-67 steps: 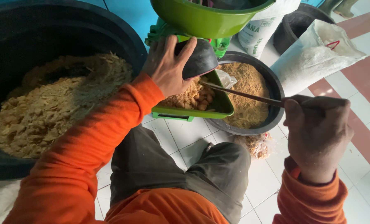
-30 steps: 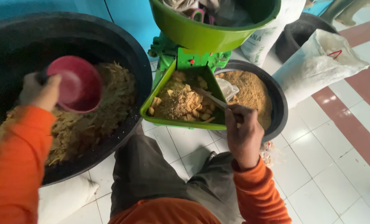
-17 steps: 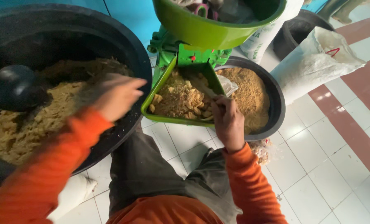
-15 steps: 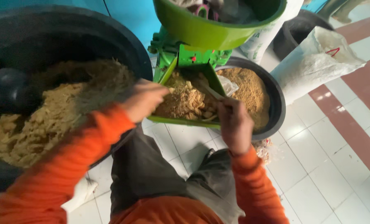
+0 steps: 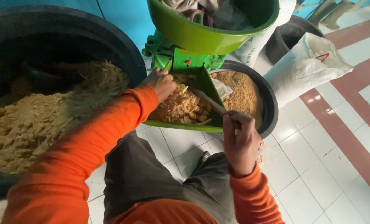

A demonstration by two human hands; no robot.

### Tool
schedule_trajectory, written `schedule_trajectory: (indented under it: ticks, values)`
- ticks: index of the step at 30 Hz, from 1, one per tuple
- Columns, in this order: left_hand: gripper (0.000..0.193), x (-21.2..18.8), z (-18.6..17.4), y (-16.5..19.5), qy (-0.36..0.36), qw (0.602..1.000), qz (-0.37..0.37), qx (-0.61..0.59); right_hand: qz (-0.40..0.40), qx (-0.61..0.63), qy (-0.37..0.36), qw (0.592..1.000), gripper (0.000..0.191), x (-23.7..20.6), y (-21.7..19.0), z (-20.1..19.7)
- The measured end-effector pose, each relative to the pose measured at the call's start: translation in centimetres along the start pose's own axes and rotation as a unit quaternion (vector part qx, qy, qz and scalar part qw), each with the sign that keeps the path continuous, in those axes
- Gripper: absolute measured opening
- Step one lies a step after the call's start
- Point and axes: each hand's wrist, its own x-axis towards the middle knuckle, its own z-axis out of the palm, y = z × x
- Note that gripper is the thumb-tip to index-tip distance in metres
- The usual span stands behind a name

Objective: The person sits on the floor beside a green grinding machine and scoops dried cassava chips from a large black basin into the machine's green tray, using a wooden stick to push the chips toward the grinder. Ground powder collects in a basin beside the machine, which the person stirs and levels with the stick, and they also scoop chips with a small plastic cup.

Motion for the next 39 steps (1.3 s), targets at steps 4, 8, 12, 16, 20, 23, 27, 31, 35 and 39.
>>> schedule_trajectory:
  ticks: [4, 8, 12, 16, 20, 23, 27, 31, 35, 39]
  values:
    - [0.007, 0.7, 0.5, -0.3, 0.060, 0.997, -0.010, -0.050, 0.007, 0.033, -0.044, 0.998, 0.018, 0.4, -0.7, 1.2]
    - [0.023, 1.1, -0.6, -0.5, 0.087, 0.989, 0.006, -0.121, -0.006, 0.033, 0.016, 0.999, 0.016, 0.2, -0.7, 0.7]
    - [0.049, 1.0, -1.7, -0.1, 0.095, 0.976, 0.103, -0.168, 0.029, 0.034, 0.011, 0.999, 0.016, -0.1, -0.1, 0.4]
    - [0.017, 1.6, -1.7, -0.3, -0.039, 0.995, 0.090, 0.006, 0.047, 0.009, -0.028, 0.998, 0.016, 0.8, 0.0, 0.5]
    - [0.026, 2.1, -1.3, -1.2, 0.035, 0.997, 0.051, -0.046, 0.035, 0.027, 0.034, 0.998, 0.015, 1.0, -0.8, -2.8]
    - [0.029, 1.7, -1.7, -1.2, -0.008, 0.992, 0.034, -0.121, 0.066, 0.025, 0.027, 0.997, 0.015, 0.5, -0.4, -4.9]
    - [0.012, 1.0, -3.1, -0.4, -0.093, 0.983, 0.029, -0.155, 0.020, 0.008, -0.048, 0.999, 0.016, 0.5, 1.9, -1.7]
    - [0.011, 1.2, -3.7, -0.2, -0.049, 0.990, 0.054, -0.121, -0.036, 0.012, -0.025, 0.999, 0.017, 0.3, 3.5, 3.3]
    - [0.007, 1.8, -2.6, -0.6, -0.062, 0.993, 0.090, -0.046, 0.013, 0.006, -0.042, 0.999, 0.016, 0.5, 2.0, 1.8]
    - [0.011, 2.6, -0.8, -1.3, -0.054, 0.990, 0.105, 0.083, 0.090, 0.055, 0.016, 0.994, 0.017, 1.6, -1.2, -3.4]
